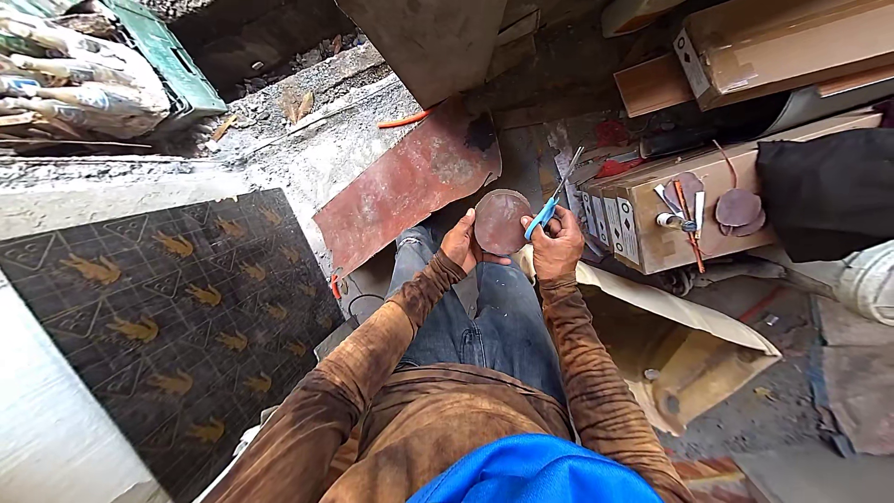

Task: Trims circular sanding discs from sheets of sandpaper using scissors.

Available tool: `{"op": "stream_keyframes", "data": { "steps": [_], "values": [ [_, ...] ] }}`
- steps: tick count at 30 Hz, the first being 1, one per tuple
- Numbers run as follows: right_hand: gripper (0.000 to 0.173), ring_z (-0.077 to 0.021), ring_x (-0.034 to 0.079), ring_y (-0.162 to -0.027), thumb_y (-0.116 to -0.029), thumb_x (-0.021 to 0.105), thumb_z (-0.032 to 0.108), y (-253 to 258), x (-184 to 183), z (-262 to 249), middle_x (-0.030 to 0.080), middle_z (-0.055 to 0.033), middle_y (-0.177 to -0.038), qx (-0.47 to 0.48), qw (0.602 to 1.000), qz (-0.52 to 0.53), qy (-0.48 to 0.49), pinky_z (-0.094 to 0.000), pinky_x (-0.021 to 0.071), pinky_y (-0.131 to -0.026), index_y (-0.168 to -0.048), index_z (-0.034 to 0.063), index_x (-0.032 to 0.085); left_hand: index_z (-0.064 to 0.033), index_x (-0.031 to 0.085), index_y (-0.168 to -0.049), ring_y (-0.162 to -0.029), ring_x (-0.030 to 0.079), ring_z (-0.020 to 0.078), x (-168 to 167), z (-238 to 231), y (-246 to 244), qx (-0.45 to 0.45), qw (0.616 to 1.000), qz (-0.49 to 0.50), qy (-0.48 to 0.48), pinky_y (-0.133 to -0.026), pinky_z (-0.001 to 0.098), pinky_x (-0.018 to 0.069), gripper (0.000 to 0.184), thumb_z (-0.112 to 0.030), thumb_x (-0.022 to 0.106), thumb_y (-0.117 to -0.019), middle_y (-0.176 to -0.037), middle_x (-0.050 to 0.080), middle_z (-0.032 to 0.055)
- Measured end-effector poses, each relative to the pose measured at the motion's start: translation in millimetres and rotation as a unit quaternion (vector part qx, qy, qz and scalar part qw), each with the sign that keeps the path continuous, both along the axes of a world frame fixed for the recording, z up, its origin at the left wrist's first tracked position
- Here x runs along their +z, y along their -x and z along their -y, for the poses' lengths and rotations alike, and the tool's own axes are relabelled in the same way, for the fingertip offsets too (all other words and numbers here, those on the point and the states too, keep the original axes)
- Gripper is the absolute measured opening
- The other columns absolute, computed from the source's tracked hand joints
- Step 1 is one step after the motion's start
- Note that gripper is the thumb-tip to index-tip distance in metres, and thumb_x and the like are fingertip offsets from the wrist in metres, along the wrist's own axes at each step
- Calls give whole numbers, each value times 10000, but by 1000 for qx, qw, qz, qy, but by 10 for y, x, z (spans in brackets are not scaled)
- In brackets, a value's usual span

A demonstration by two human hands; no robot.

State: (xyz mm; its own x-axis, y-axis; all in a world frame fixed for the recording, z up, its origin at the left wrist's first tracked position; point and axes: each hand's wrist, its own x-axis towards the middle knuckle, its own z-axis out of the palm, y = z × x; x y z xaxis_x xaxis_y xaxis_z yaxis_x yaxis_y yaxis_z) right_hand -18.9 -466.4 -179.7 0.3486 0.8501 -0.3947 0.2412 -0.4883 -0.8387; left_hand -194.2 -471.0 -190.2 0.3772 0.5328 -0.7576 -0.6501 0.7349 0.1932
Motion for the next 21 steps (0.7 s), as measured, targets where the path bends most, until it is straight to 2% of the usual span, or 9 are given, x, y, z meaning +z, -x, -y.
{"op": "stream_keyframes", "data": {
  "steps": [5,7,8,9,11,13,15,18,21],
  "values": [
    [536,-71,677,-709,-814,853,130,9,-24,-2,734,-34,-852,-4,1000,24,1,-285,585,-710,-1280,31,606,-92,391,-1486,-1018,691,461,-23,62,15,-5,999,26,-24,-751,589,613,636,-484,66,-1105,-1283,623,281],
    [538,-93,678,-696,-823,851,145,18,-26,21,733,-43,-853,10,1000,25,12,-311,591,-692,-1287,31,603,-96,385,-1508,-1058,680,450,-8,88,1,15,999,3,-33,-788,598,605,675,-554,116,-1092,-1310,615,270],
    [532,-112,686,-673,-827,845,143,29,-19,36,730,-47,-837,14,1000,16,20,-328,606,-660,-1286,27,600,-107,402,-1508,-1067,689,405,-22,112,-7,29,998,-16,-49,-805,565,612,685,-602,209,-1075,-1302,635,236],
    [529,-129,693,-648,-829,839,125,47,-7,48,725,-52,-820,15,1000,-2,25,-338,618,-624,-1284,13,593,-124,455,-1481,-1056,706,319,-46,134,-17,46,996,-43,-64,-826,494,622,668,-622,374,-1043,-1258,677,173],
    [505,-155,700,-598,-830,826,71,96,33,68,725,-64,-778,11,998,-58,38,-336,622,-556,-1264,-20,583,-116,537,-1400,-1030,698,212,-78,144,-14,65,990,-87,-85,-889,410,599,577,-469,656,-961,-1173,707,100],
    [489,-162,705,-603,-841,819,68,108,95,97,730,-67,-774,16,994,-96,56,-333,623,-559,-1257,-28,580,-54,580,-1347,-973,703,197,-106,127,35,60,985,-125,-103,-884,399,596,408,-229,640,-983,-1109,719,113],
    [473,-186,731,-667,-872,802,110,41,150,90,748,-82,-832,18,992,-109,56,-364,641,-610,-1269,-20,580,-39,648,-1237,-875,714,164,-127,63,141,30,981,-152,-119,-810,362,611,270,-157,608,-997,-1009,739,96],
    [408,-241,757,-776,-940,731,104,-130,174,17,757,-117,-927,2,988,-147,35,-407,656,-668,-1291,0,550,-61,716,-1093,-777,713,131,-144,-9,342,-38,976,-141,-159,-717,323,615,205,-202,613,-985,-908,751,69],
    [418,-233,760,-866,-939,713,56,-222,213,-61,760,-113,-1018,57,982,-180,19,-391,654,-716,-1315,23,534,-78,743,-1013,-737,705,107,-157,-27,408,-79,971,-127,-187,-680,300,608,256,-285,593,-1021,-861,749,51]
  ]
}}
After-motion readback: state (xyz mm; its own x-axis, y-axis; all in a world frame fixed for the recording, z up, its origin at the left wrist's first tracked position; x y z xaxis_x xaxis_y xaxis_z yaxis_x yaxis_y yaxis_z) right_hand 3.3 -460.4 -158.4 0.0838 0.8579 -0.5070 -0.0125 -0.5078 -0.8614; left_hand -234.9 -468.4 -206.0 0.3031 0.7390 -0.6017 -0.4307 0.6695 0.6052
